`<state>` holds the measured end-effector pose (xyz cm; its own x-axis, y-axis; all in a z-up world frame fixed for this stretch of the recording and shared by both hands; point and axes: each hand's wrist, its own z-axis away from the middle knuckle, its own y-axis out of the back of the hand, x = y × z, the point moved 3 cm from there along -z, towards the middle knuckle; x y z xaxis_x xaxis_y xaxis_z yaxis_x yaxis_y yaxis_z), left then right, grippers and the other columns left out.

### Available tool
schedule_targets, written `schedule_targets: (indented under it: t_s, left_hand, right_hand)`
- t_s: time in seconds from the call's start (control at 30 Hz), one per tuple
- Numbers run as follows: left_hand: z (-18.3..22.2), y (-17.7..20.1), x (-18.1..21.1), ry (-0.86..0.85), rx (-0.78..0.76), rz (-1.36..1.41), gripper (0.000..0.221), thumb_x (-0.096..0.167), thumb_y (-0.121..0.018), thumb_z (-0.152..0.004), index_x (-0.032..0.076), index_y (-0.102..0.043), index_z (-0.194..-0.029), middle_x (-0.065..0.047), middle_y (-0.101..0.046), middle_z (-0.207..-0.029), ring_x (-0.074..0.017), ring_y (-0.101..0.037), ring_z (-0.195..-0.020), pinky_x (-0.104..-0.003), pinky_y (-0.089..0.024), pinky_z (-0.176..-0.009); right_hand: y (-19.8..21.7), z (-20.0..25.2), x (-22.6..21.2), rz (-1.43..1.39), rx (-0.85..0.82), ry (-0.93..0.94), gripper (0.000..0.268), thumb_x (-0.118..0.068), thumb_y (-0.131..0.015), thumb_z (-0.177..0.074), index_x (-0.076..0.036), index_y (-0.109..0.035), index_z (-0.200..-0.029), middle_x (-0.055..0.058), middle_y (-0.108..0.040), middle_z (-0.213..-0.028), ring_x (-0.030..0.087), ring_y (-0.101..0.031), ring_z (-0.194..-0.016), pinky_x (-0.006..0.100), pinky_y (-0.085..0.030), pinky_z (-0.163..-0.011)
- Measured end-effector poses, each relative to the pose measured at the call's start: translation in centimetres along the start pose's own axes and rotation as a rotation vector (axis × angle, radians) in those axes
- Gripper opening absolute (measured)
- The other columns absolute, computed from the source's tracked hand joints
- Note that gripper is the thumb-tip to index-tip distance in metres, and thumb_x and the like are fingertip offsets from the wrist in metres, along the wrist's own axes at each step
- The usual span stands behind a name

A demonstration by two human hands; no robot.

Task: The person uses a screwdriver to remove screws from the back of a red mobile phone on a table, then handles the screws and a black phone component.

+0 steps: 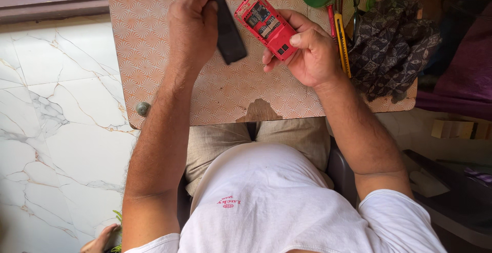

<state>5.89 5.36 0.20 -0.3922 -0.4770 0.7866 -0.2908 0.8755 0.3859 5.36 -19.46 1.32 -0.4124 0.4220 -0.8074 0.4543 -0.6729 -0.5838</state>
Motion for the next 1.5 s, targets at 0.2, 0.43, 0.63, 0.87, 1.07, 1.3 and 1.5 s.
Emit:
schedule_targets:
  t_s: [0.2, 0.43, 0.63, 0.87, 1.07, 1.3, 1.5]
  left_hand:
    - [0.3, -1.1, -0.2, 0.148, -0.004, 0.277, 0.028, -0.008, -0.064, -0.096, 0.003, -0.071, -0.121, -0.007, -0.069, -0.107, -0.0088, -0.067, -0.087, -0.024, -0.056, -0.071]
    - [0.8, -1.6, 0.0, 0.129, 0.009, 0.172, 0.020, -0.008, -0.064, -0.093, 0.002, -0.072, -0.109, -0.004, -0.072, -0.099, -0.0075, -0.060, -0.069, -0.024, -0.049, -0.060]
    - [0.6, -1.5, -0.5, 0.129, 0.084, 0.179, 0.023, -0.009, -0.063, -0.092, 0.002, -0.069, -0.112, -0.009, -0.071, -0.102, -0.0112, -0.064, -0.070, -0.025, -0.052, -0.061]
    - [0.6, 0.0, 1.8, -0.162, 0.241, -0.136, 0.027, -0.004, -0.070, -0.087, 0.001, -0.067, -0.113, -0.013, -0.067, -0.113, -0.0277, -0.068, -0.100, -0.037, -0.056, -0.086]
    - [0.6, 0.3, 1.9, -0.065, -0.011, 0.373, 0.030, 0.021, -0.069, -0.112, 0.005, -0.066, -0.136, -0.009, -0.068, -0.127, -0.0157, -0.069, -0.103, -0.031, -0.058, -0.092]
    - [0.1, 0.3, 4.5, -0.004, -0.287, 0.357, 0.039, 0.020, -0.080, -0.100, 0.003, -0.065, -0.132, -0.004, -0.072, -0.105, -0.0112, -0.066, -0.088, -0.027, -0.055, -0.079]
    - [1.6, 0.0, 3.4, 0.224, -0.248, 0.472, 0.018, 0.001, -0.070, -0.100, 0.000, -0.069, -0.118, -0.005, -0.071, -0.101, -0.0115, -0.066, -0.088, -0.028, -0.059, -0.080]
  right_hand:
    - [-0.2, 0.0, -0.2, 0.073, -0.004, 0.028, 0.067, -0.022, -0.053, -0.096, 0.010, -0.042, -0.154, 0.022, -0.067, -0.120, 0.029, -0.071, -0.091, 0.045, -0.063, -0.076]
    - [-0.2, -0.2, -0.1, 0.075, 0.027, 0.031, 0.063, -0.033, -0.053, -0.104, 0.007, -0.049, -0.152, 0.019, -0.067, -0.121, 0.027, -0.069, -0.090, 0.043, -0.061, -0.074]
    - [0.2, -0.1, -0.1, 0.078, 0.054, 0.043, 0.063, -0.032, -0.055, -0.101, 0.007, -0.050, -0.149, 0.019, -0.068, -0.120, 0.028, -0.069, -0.088, 0.045, -0.059, -0.078]
    - [0.3, 0.0, -0.1, 0.094, 0.061, 0.055, 0.060, -0.028, -0.055, -0.100, 0.008, -0.050, -0.148, 0.019, -0.069, -0.118, 0.028, -0.068, -0.088, 0.045, -0.059, -0.077]
    - [0.1, 0.1, -0.2, 0.205, 0.067, 0.090, 0.050, -0.024, -0.057, -0.102, 0.007, -0.055, -0.142, 0.018, -0.070, -0.114, 0.026, -0.070, -0.083, 0.041, -0.060, -0.072]
    - [0.4, -0.3, 0.4, 0.282, 0.047, 0.129, 0.031, -0.023, -0.065, -0.112, 0.000, -0.057, -0.131, 0.013, -0.069, -0.108, 0.018, -0.068, -0.081, 0.032, -0.058, -0.059]
    - [0.0, -0.5, 0.2, 0.214, 0.109, 0.201, 0.036, -0.034, -0.063, -0.106, -0.002, -0.063, -0.123, 0.010, -0.073, -0.104, 0.015, -0.069, -0.071, 0.027, -0.058, -0.057]
